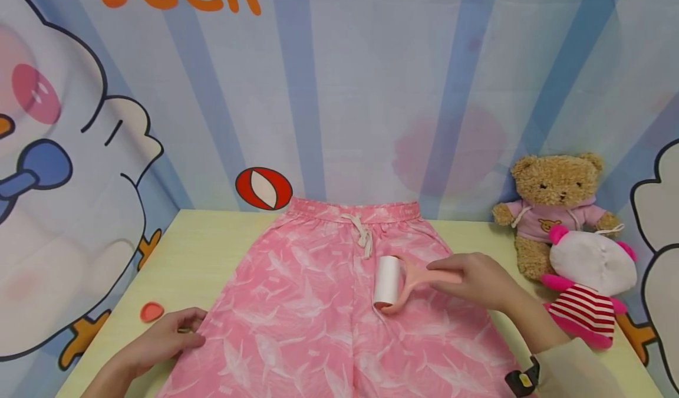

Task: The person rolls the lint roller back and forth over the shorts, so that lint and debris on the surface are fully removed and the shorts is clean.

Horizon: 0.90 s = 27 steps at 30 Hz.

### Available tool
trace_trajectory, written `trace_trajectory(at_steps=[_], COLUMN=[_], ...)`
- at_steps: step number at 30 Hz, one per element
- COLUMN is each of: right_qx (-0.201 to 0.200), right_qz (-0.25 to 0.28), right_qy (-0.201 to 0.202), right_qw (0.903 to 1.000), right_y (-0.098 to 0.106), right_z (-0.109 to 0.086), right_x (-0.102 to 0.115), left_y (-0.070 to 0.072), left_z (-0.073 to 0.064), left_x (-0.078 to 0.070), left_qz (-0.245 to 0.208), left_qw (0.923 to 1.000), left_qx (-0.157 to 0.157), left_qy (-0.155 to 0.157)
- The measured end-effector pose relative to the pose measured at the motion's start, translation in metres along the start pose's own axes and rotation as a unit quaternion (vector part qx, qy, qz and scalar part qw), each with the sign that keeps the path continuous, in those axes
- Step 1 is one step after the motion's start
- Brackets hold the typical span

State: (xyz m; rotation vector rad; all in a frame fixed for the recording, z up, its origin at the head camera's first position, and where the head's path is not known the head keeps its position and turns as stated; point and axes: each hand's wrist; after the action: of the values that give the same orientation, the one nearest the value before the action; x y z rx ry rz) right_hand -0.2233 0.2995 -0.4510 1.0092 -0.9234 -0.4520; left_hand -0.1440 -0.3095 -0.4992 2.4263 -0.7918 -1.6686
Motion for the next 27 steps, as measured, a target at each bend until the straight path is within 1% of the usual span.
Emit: trace_trajectory(at_steps=[6,12,15,18,21,23,27], right_qx=[-0.001,0.022,0.024,0.016,0.002,-0.004,-0.002], right_qz=[-0.013,-0.006,0.002,0.014,0.023,0.024,0.022], right_qy=[0.012,0.006,0.002,-0.011,-0.02,-0.016,-0.006], right_qw=[0.9998,0.9997,0.9997,0.9997,0.9995,0.9996,0.9997], right_y=[-0.009,-0.015,-0.018,-0.017,-0.013,-0.01,-0.006], right_z=[0.014,0.028,0.031,0.031,0.027,0.023,0.016], right_x=[0.008,0.016,0.02,0.023,0.028,0.031,0.037], left_y=[-0.001,0.0,0.0,0.0,0.0,0.0,0.0], left_z=[0.0,0.0,-0.001,-0.001,0.0,0.001,0.0], left_x=[0.0,0.0,0.001,0.002,0.001,0.001,0.001], left_qz=[-0.001,0.0,0.0,0.001,0.003,0.003,-0.002], left_qw=[1.0,1.0,1.0,1.0,1.0,1.0,1.0], left_qx=[-0.002,-0.003,-0.004,-0.004,-0.005,-0.005,0.0], left_qy=[0.0,0.0,-0.004,-0.006,-0.005,-0.003,0.0])
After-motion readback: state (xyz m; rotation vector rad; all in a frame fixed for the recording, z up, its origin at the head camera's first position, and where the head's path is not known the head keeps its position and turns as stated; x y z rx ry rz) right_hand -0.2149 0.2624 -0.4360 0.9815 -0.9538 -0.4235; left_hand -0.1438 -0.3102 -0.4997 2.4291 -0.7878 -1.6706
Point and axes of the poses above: each hand's wrist, its own z-axis towards the middle knuckle, its own y-axis out of the back of the hand, x = y × z, and after that the axes turned 1 degree about -z, right-handed
